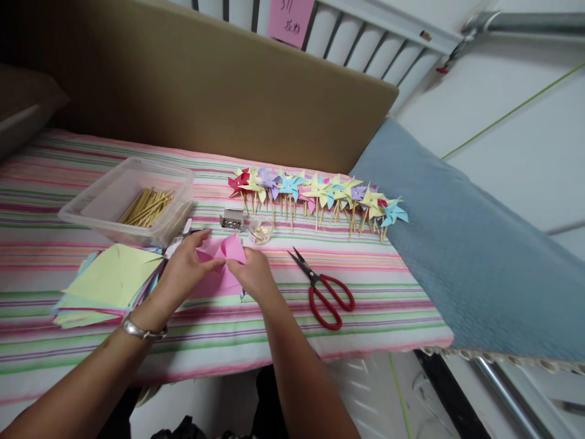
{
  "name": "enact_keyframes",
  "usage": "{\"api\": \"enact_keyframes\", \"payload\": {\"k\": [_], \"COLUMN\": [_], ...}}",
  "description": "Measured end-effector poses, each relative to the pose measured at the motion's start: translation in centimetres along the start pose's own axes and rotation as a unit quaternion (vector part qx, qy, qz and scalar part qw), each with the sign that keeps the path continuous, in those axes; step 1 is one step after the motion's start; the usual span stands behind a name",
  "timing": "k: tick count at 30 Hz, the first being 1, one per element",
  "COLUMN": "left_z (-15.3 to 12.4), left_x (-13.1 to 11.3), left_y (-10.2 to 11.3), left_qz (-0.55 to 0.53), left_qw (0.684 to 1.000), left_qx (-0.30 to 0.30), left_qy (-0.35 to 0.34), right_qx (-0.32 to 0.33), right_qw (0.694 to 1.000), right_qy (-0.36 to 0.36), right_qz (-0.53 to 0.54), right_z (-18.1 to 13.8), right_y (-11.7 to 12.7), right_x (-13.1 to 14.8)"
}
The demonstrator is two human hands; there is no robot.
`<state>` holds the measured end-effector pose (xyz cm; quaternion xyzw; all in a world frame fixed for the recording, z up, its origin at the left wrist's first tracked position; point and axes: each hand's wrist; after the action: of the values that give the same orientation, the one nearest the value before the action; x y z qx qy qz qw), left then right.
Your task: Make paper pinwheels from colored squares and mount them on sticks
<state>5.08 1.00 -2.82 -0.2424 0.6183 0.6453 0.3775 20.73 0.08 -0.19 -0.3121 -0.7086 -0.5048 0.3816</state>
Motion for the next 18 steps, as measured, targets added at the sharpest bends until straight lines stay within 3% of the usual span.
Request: {"api": "enact_keyframes", "payload": {"k": [5, 10, 14, 18], "left_z": [-0.1, 0.1, 0.1, -0.1], "left_x": [-0.6, -0.7, -0.8, -1.5], "left_y": [-0.3, -0.5, -0.6, -0.4], "left_qz": [-0.06, -0.198, -0.341, -0.485], "left_qw": [0.996, 0.975, 0.932, 0.859], "left_qx": [-0.039, -0.02, 0.017, 0.072], "left_qy": [0.045, 0.1, 0.122, 0.152], "right_qx": [-0.083, -0.113, -0.112, -0.078], "right_qw": [0.996, 0.99, 0.984, 0.97], "right_qy": [0.022, 0.041, 0.053, 0.051], "right_qz": [0.014, 0.073, 0.131, 0.227], "right_z": [0.2, 0.1, 0.1, 0.2], "right_y": [-1.1, -1.6, -1.8, -2.1], "right_x": [-0.1, 0.1, 0.0, -0.2]}}
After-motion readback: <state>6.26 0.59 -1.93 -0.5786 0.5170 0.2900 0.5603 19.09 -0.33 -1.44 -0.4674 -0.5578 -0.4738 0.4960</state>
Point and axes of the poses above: each hand's wrist, its own z-axis towards the middle knuckle, its own y-axis out of the back of the hand, x = y × z, and after that the axes turned 12 degrees about x, right-handed
